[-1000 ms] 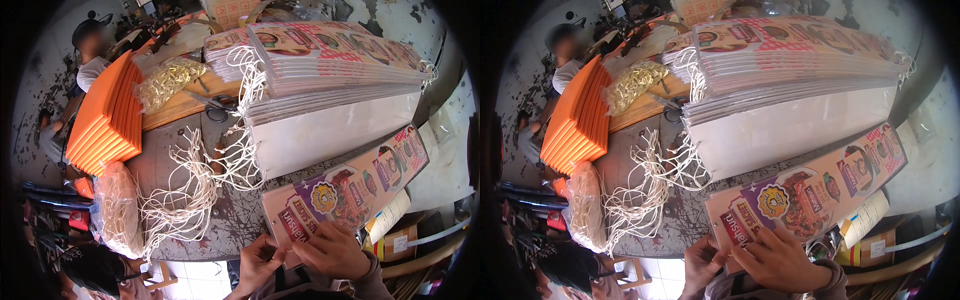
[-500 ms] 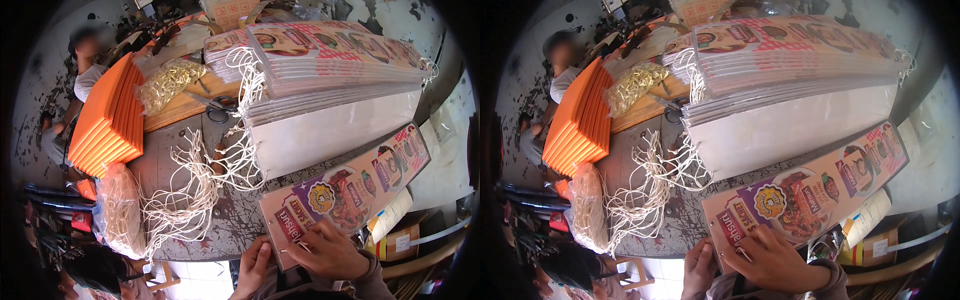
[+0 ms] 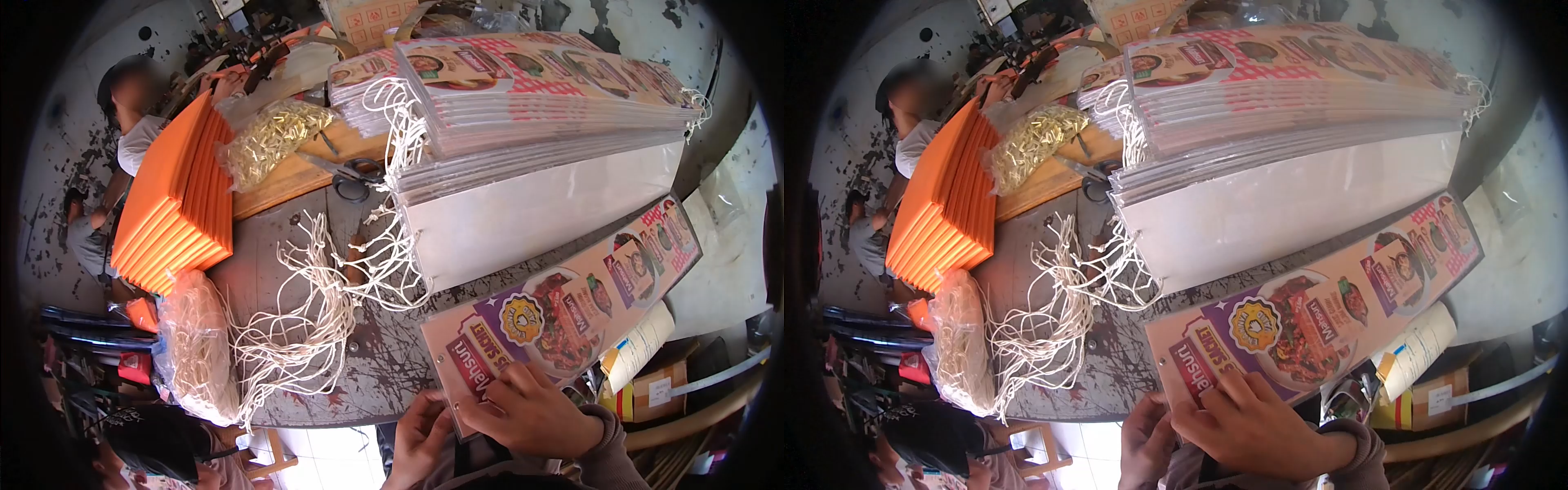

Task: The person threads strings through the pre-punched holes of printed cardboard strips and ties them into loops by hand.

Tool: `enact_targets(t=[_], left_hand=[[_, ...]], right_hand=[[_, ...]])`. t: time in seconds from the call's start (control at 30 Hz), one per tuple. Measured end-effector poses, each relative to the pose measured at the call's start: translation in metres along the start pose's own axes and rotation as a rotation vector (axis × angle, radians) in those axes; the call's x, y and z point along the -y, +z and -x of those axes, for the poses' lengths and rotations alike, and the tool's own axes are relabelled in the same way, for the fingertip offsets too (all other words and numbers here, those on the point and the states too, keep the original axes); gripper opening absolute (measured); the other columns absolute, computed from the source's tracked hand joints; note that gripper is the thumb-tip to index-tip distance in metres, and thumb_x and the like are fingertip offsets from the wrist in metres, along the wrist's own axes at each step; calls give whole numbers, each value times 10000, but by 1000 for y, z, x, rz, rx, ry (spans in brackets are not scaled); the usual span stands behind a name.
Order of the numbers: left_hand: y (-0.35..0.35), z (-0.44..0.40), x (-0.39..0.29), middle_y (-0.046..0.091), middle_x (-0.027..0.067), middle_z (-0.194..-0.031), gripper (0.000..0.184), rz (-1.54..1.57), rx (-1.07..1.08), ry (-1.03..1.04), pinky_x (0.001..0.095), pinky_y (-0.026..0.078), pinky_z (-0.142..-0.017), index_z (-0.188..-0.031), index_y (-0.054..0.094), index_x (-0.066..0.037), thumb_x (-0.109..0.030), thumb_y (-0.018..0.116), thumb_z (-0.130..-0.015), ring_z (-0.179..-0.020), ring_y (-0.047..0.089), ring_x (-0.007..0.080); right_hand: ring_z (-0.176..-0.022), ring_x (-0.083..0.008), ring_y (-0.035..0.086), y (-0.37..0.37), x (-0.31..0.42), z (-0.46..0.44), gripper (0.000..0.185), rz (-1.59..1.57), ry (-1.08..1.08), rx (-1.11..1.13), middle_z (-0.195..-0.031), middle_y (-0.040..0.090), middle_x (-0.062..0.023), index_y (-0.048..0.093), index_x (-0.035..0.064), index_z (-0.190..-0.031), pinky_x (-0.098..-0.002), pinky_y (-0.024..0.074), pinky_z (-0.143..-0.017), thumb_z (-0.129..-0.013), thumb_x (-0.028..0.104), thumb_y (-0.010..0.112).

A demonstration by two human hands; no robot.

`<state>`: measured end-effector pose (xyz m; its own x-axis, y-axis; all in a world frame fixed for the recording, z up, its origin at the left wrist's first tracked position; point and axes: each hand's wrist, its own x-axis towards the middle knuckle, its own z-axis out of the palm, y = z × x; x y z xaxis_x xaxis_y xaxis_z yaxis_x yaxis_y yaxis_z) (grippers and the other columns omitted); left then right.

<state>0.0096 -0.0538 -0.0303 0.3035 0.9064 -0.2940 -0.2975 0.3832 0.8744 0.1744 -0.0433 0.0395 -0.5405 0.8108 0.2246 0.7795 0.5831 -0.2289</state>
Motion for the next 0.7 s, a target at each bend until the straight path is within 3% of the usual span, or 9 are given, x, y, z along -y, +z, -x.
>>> enact_targets(t=[0.07, 0.2, 0.33, 0.47, 0.6, 0.67, 0.7], left_hand=[[4, 6, 6, 569, 50, -891, 123, -2, -131, 19, 215, 429, -705, -992, 481, -15, -96, 481, -899, -810, 536, 96], [0, 7, 11, 587, 80, -925, 150, -8, -107, 21, 226, 441, -728, -975, 479, -19, -138, 514, -890, -837, 553, 112], [3, 6, 7, 547, 20, -780, 131, 33, -176, 29, 180, 403, -590, -899, 466, -38, -156, 520, -886, -657, 498, 59], [11, 6, -1, 457, -38, -654, 138, 104, -264, -37, 161, 307, -463, -852, 437, -56, -157, 527, -877, -513, 368, 15], [5, 7, 5, 481, -26, -669, 151, 176, -262, -27, 163, 329, -471, -924, 431, -63, -160, 535, -872, -523, 404, 29], [-13, 5, 15, 574, 174, -1014, 94, 147, 0, 135, 279, 474, -797, -977, 400, -3, -77, 403, -918, -806, 591, 160], [-17, 7, 13, 574, 174, -1014, 94, 145, 0, 135, 279, 474, -797, -977, 400, -3, -77, 403, -918, -806, 591, 160]], right_hand=[[-773, -193, 409, 2, 1, 0, 254, 14, 1, -13, -734, 409, -9, 563, 107, -1011, -349, 397, -712, -768, 179, 543], [-747, -195, 418, 5, 3, -3, 266, 33, 15, -49, -715, 415, -14, 562, 89, -1002, -312, 391, -654, -752, 179, 563], [-745, -204, 439, 1, 3, -5, 294, 109, -14, -16, -722, 454, -29, 555, 55, -1003, -304, 401, -658, -775, 238, 579], [-762, -213, 460, -1, -2, 1, 441, -113, -33, -13, -760, 499, -44, 529, 11, -1072, -314, 420, -679, -794, 348, 582], [-756, -196, 468, -7, -5, 2, 497, -124, -66, 28, -758, 496, -33, 503, 6, -1145, -309, 429, -693, -792, 344, 591], [-744, -187, 471, -8, -4, 5, 480, -68, -73, 33, -748, 489, -24, 504, 10, -1152, -303, 431, -686, -791, 314, 593], [-732, -179, 473, -8, -4, 6, 466, -12, -79, 37, -739, 483, -16, 505, 14, -1160, -297, 434, -679, -790, 284, 596]])
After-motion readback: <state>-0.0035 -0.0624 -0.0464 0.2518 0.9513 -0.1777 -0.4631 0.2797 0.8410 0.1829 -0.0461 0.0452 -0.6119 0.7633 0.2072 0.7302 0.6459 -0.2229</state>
